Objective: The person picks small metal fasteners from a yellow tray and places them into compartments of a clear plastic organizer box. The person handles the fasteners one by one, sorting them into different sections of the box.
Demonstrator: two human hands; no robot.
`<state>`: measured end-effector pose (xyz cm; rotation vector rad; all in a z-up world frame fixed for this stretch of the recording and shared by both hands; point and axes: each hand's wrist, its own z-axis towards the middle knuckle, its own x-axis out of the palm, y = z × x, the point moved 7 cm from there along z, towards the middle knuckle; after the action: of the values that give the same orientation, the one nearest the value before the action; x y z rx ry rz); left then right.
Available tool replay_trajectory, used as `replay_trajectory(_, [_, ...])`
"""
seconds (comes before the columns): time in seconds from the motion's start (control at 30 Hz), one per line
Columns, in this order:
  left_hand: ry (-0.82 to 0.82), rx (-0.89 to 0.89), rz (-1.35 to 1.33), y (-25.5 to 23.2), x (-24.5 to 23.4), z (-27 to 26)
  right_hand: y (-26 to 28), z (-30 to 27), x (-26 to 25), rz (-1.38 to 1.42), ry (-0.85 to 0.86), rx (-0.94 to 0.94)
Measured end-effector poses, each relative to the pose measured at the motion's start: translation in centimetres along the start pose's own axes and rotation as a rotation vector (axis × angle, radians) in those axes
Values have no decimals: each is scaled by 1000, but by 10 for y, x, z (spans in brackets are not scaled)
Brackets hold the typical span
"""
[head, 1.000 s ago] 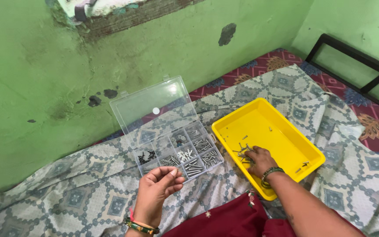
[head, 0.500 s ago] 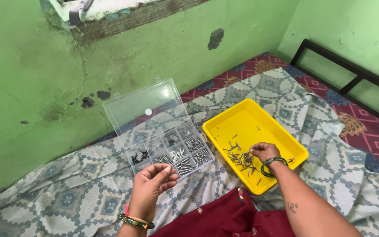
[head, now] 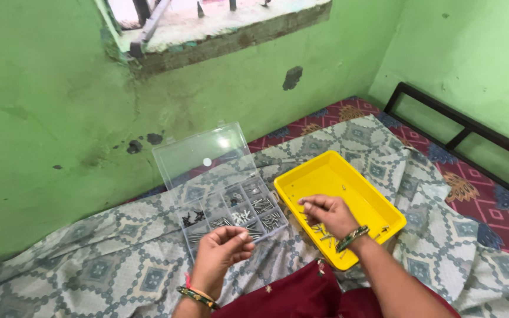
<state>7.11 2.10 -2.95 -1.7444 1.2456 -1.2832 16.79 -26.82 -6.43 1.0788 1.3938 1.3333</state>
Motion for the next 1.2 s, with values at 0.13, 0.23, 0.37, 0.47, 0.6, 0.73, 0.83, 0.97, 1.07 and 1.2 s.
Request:
replay_trajectory(0.13, [42,4,-32,-1,10,-10,65,-45,74,-278,39,-265])
replay_trajectory(0.23, [52,-16,-29,1,19,-19,109,-75,112,-460,28,-425])
replay_trajectory(0.37, [74,15,-39,-3,27,-27,136,-93,125,-406,13,-556])
replay_trajectory(0.47, [72,39,-20,-8,29,-28,119,-89,117,-363,-5,-378])
replay_trajectory(0.6, [89,76,-33,-10,32,-28,83,-74,112,153,54,-192])
replay_trajectory(0.73, [59,64,-25,-13,31,-30,71,-69,104,132,44,-158])
replay_trajectory(0.83, [88,72,-79,-16,35,-32,69,-68,106,184,68,-143])
replay_trajectory(0.97, [137,75,-105,-17,40,-36,74,-73,113,175,67,-210])
replay_trajectory(1.07, [153,76,-112,-16,43,-38,78,-77,116,91,56,-223])
replay_trajectory(1.2, [151,120,-84,-18,44,-39,85,-80,115,-65,37,-261])
